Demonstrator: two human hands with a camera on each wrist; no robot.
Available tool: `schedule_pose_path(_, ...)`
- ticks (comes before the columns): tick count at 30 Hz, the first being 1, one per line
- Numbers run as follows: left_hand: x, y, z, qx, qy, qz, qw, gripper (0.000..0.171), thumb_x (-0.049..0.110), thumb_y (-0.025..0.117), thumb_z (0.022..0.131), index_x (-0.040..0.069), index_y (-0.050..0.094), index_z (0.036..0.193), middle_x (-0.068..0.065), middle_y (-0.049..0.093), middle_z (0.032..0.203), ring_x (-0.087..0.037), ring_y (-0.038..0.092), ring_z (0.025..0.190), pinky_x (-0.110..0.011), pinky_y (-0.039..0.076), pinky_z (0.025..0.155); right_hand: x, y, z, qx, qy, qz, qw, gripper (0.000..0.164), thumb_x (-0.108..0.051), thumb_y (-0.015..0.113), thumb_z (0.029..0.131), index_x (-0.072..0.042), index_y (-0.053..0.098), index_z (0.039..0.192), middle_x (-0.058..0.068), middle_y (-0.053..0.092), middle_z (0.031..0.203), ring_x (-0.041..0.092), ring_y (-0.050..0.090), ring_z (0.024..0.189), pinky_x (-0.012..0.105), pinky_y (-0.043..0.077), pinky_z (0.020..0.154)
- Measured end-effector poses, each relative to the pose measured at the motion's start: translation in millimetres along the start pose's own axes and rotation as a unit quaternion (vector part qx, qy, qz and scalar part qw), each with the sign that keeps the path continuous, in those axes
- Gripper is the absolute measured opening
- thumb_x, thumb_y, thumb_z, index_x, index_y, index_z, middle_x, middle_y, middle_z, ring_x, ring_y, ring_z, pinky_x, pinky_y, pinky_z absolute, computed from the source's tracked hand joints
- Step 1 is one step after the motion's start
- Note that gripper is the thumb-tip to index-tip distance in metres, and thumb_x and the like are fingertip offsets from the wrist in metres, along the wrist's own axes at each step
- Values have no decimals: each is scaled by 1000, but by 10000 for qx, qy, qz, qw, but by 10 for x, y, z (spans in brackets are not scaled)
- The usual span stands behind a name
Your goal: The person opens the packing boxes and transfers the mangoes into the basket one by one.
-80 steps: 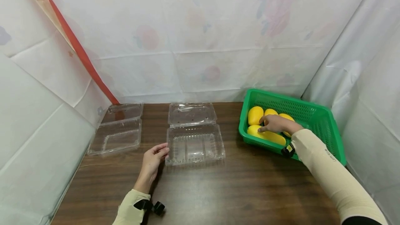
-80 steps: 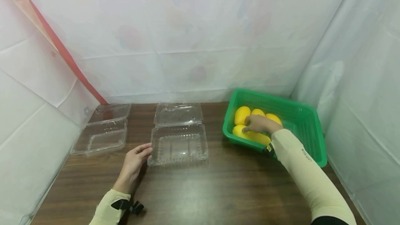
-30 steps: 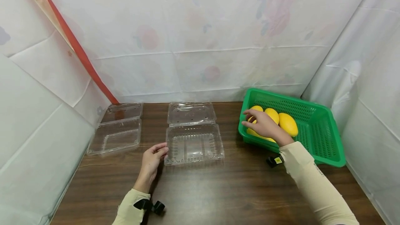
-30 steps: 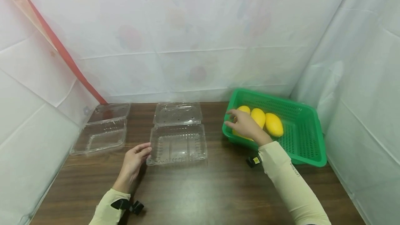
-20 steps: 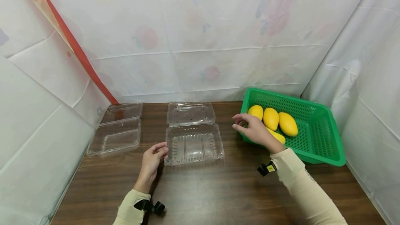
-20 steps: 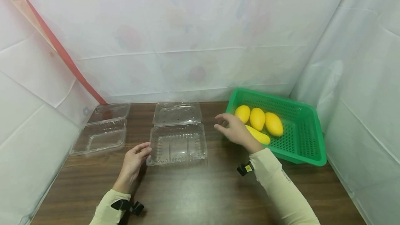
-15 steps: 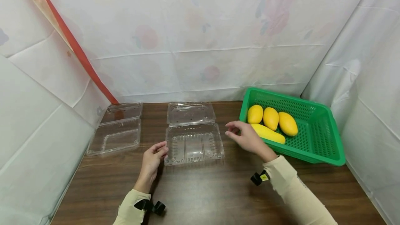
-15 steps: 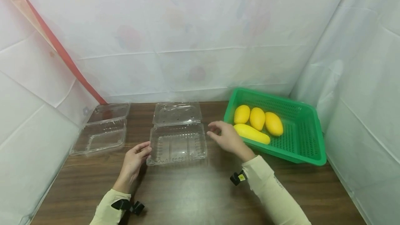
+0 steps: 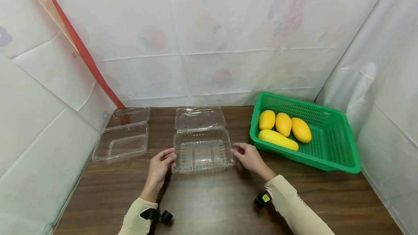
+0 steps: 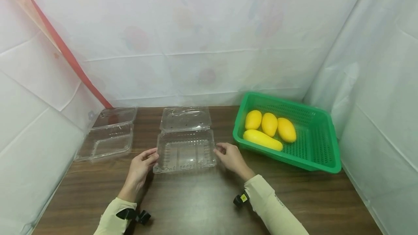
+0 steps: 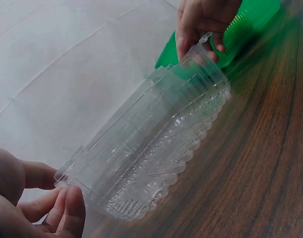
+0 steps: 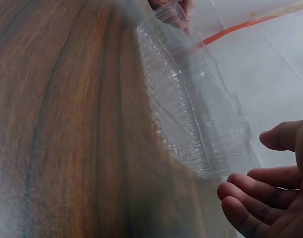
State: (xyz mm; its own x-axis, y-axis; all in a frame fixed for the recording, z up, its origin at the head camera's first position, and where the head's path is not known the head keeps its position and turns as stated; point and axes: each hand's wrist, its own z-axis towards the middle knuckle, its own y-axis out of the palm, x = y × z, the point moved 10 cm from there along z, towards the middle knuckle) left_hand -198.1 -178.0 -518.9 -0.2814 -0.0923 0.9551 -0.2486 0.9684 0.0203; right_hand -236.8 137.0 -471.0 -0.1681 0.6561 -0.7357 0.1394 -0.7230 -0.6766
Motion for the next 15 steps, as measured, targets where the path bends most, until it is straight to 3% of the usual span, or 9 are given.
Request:
schedule_pose_path(9, -26, 16, 3, 13, 7, -5, 10000, 39, -2, 60, 93, -12, 52, 129, 10, 63, 83, 2, 58, 71, -14, 52, 62, 153, 168, 33, -503, 475, 793, 9944, 28, -19, 62, 96, 0, 67, 115, 11, 70, 90, 14, 60, 66, 24, 51, 55)
schedule_pose_path(15, -34, 24, 13, -15, 16, -30, 10000, 39, -3, 60, 92, -12, 52, 129, 11, 61, 80, 0, 58, 72, -14, 52, 62, 263, 249, 19, -594, 713, 1127, 9893, 31, -19, 60, 97, 1, 66, 119, 15, 70, 95, 14, 60, 62, 27, 52, 54)
